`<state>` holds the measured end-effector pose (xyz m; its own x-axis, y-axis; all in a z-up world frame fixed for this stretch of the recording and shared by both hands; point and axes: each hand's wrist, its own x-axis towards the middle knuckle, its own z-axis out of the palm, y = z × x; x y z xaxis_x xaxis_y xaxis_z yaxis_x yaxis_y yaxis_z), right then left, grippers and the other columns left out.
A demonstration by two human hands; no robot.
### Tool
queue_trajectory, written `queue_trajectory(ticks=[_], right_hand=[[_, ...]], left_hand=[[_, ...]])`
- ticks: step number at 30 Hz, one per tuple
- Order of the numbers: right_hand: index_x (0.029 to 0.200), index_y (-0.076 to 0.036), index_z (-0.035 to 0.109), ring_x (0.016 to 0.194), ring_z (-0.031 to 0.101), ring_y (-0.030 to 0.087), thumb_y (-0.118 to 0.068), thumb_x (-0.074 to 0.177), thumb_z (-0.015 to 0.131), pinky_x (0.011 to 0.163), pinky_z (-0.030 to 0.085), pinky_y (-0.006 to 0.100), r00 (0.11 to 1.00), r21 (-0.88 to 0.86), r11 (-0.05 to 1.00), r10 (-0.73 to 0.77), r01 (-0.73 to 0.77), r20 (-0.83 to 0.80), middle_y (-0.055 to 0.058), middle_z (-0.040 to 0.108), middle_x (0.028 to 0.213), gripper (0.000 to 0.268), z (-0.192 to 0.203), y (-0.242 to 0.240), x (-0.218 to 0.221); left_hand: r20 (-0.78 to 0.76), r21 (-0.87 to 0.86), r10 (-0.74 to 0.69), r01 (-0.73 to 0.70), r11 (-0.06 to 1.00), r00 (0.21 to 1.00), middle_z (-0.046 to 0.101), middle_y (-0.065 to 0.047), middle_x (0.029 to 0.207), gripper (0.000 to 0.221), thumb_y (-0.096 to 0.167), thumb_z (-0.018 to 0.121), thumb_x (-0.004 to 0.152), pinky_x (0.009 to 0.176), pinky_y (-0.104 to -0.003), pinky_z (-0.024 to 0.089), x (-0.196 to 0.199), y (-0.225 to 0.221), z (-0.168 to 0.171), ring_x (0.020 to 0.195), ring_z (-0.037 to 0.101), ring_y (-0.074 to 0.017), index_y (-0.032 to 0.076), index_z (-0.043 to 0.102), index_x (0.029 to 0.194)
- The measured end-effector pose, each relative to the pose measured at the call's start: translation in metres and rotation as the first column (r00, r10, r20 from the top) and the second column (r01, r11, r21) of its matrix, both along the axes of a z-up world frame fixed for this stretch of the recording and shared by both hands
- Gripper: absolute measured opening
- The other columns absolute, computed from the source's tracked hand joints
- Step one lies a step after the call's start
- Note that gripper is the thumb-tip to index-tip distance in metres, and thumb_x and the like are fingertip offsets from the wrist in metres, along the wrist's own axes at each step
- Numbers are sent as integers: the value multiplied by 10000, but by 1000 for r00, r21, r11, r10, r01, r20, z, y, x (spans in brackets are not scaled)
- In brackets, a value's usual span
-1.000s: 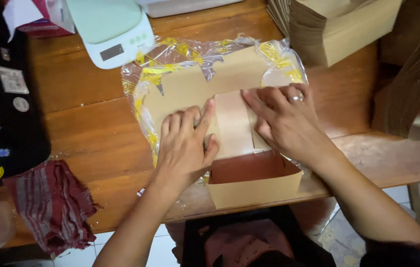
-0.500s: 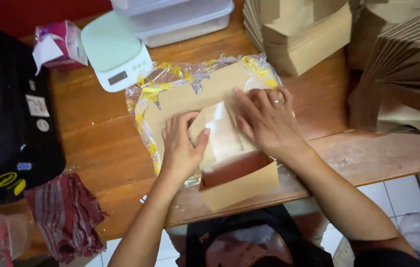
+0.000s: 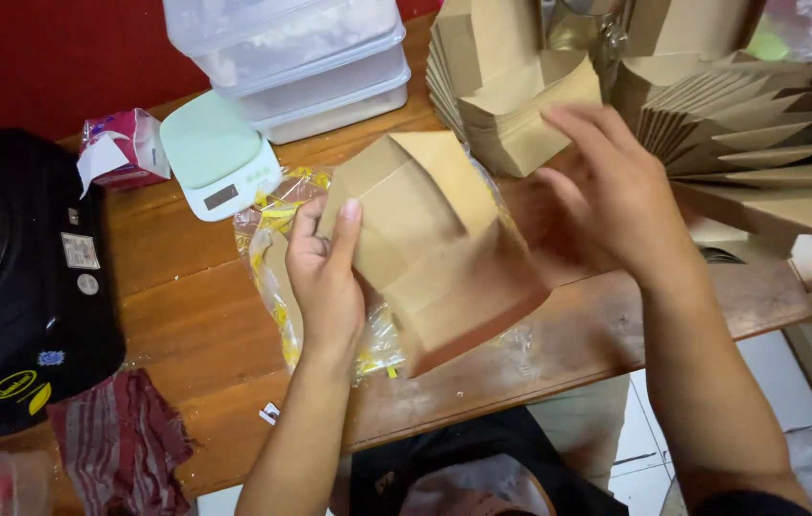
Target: Assembling a cardboard food box from a flat template by folding flaps and interlocking tabs
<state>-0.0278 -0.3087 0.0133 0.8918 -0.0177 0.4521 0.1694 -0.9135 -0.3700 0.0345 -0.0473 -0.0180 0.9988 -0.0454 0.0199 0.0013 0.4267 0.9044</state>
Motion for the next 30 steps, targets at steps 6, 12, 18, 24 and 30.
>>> queue_trajectory(ticks=[6,12,18,24,30], right_hand=[[1182,-72,542,829,624,472,-511,780,760,647,495,597,923,-281,959,-146,44,-356,134,544,1176,634,-23,7,74],[1078,-72,548,771,666,524,-315,827,724,686,540,581,914,-264,958,-205,114,-349,128,547,1061,391,-29,8,59],[938,-69,530,611,647,426,-309,876,793,553,524,488,972,-171,961,-198,218,124,84,485,932,362,-42,27,5],[842,-59,522,665,623,311,-291,823,931,605,504,314,874,78,966,-258,248,412,73,491,781,471,-60,68,-25],[770,-155,576,562,589,164,-351,757,895,544,471,251,939,66,994,-104,87,327,-39,515,698,375,-80,114,-33]], left_hand=[[-279,-25,68,-78,997,958,723,-152,1012,294,146,671,867,764,-334,591,-17,20,-4,843,690,-182,33,580,1123],[-254,57,140,-130,990,957,708,-126,851,195,157,684,905,632,-327,612,-26,59,-43,721,721,-203,67,611,1062],[-252,86,120,-101,991,960,714,-129,814,171,168,678,908,613,-324,615,-34,74,-45,695,722,-188,53,657,1033],[-211,105,82,-61,993,974,716,-150,785,164,137,683,898,596,-345,620,-41,85,-53,673,725,-200,30,677,1022],[-47,43,41,-39,998,998,698,-127,774,137,91,702,858,636,-314,606,-52,99,-58,709,676,-128,-2,671,954]])
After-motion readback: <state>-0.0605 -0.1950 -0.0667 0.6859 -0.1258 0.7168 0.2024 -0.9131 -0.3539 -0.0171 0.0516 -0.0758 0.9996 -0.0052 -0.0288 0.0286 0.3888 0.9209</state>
